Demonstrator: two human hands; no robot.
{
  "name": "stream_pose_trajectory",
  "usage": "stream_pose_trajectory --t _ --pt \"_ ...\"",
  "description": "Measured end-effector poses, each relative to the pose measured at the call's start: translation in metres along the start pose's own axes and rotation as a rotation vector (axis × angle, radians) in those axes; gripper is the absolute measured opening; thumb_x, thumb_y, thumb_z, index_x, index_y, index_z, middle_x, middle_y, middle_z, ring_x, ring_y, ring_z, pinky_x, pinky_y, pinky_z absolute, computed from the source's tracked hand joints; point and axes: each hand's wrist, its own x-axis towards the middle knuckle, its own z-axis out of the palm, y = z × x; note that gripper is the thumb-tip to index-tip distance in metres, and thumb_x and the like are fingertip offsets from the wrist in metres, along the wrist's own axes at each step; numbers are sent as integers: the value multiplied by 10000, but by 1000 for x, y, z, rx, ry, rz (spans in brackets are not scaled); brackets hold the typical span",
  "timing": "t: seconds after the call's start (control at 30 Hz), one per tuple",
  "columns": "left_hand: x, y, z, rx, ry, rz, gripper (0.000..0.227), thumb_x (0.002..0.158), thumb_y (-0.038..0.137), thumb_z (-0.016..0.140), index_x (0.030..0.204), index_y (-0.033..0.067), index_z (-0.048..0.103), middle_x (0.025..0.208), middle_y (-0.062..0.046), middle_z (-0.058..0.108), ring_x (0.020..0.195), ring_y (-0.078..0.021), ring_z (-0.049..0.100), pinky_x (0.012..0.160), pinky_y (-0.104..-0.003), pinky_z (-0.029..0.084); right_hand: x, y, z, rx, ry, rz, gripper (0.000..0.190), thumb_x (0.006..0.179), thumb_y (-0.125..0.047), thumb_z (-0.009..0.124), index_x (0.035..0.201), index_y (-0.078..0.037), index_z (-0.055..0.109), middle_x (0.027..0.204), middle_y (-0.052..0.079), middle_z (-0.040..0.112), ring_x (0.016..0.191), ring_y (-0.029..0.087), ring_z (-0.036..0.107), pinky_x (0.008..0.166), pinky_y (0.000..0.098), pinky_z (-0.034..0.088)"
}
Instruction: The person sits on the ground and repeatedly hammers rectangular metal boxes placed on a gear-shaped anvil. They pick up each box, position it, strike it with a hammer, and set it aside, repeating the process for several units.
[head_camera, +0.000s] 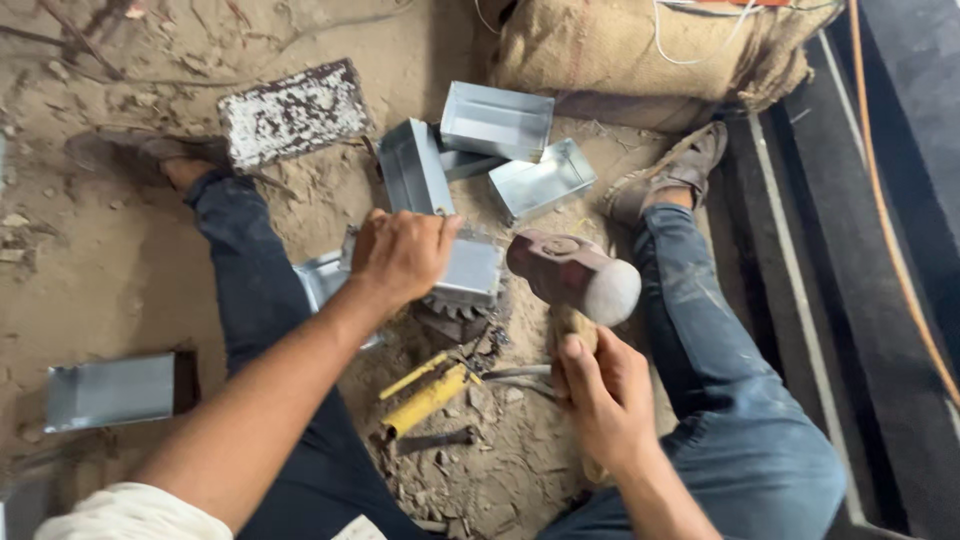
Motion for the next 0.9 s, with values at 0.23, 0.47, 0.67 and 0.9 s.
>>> stream_pose_trajectory --t 0.23,0.47,0.67,0.9 --pt "0 -6 24 -39 87 31 557 1090 398 410 736 89 709 636 -169 673 588 -347 620 725 -507 464 9 1 22 -268 34 220 293 996 -331 607 900 -56 639 596 -15 513 463 67 433 412 262 341" --pt "0 -4 20 -3 12 -50 584 1068 422 402 687 108 714 579 -138 656 547 -330 609 812 -542 415 15 10 20 -188 75 119 307 999 -347 607 923 -50 623 629 -34 501 487 53 400 412 266 308" --pt "1 -3 16 -39 51 -66 581 1059 474 430 707 127 734 666 -179 656 664 -352 615 828 -553 420 25 17 24 -393 106 147 372 1011 -359 613 836 -31 611 595 -14 530 497 68 453 436 275 359" --pt "6 -9 28 -5 159 -1 547 1035 436 443 714 99 730 688 -198 695 670 -376 643 779 -571 430 20 6 24 -383 126 -62 279 998 -330 589 952 -63 656 642 -32 530 570 51 436 475 259 353"
